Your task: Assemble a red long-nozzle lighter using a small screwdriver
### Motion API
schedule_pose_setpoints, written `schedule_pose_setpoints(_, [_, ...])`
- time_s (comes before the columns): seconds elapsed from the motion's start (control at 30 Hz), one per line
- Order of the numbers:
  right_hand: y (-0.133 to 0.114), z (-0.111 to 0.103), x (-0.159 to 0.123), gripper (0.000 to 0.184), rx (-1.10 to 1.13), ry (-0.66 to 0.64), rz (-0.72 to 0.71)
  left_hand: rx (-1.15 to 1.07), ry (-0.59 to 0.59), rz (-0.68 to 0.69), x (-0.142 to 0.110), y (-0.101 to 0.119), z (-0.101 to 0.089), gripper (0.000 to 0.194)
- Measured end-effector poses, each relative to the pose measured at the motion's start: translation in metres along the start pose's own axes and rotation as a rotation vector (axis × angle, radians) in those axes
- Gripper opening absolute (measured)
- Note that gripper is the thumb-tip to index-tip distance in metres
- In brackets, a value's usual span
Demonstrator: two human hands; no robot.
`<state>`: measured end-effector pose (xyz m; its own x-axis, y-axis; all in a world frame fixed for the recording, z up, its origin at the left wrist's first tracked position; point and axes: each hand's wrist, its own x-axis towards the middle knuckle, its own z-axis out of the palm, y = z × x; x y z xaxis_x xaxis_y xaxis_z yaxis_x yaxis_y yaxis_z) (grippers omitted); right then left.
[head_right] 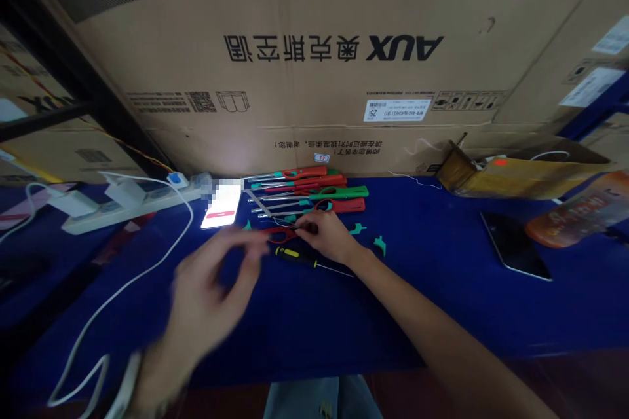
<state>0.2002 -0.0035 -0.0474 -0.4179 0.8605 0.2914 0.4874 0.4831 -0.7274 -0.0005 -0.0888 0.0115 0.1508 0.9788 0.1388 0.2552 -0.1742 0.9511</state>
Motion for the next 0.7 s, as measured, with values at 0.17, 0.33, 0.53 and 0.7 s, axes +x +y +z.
schedule_pose_setpoints(0.17, [0.004,-0.001,-0.002,0.014,0.088,0.014,0.033,0.593,-0.249,0.225,0.065,-0.034,-0.016,0.012])
schedule_pose_setpoints(0.33, [0.011,-0.005,-0.003,0.014,0.119,0.056,0.058,0.752,-0.276,0.293,0.089,-0.056,-0.013,0.015])
schedule_pose_setpoints(0.53, [0.01,-0.005,-0.003,0.018,0.175,0.178,0.038,0.659,-0.207,0.472,0.097,-0.05,-0.007,0.017])
schedule_pose_setpoints(0.7, [0.003,0.006,-0.001,0.014,0.144,0.206,-0.013,0.67,-0.25,0.578,0.096,-0.054,-0.01,0.026])
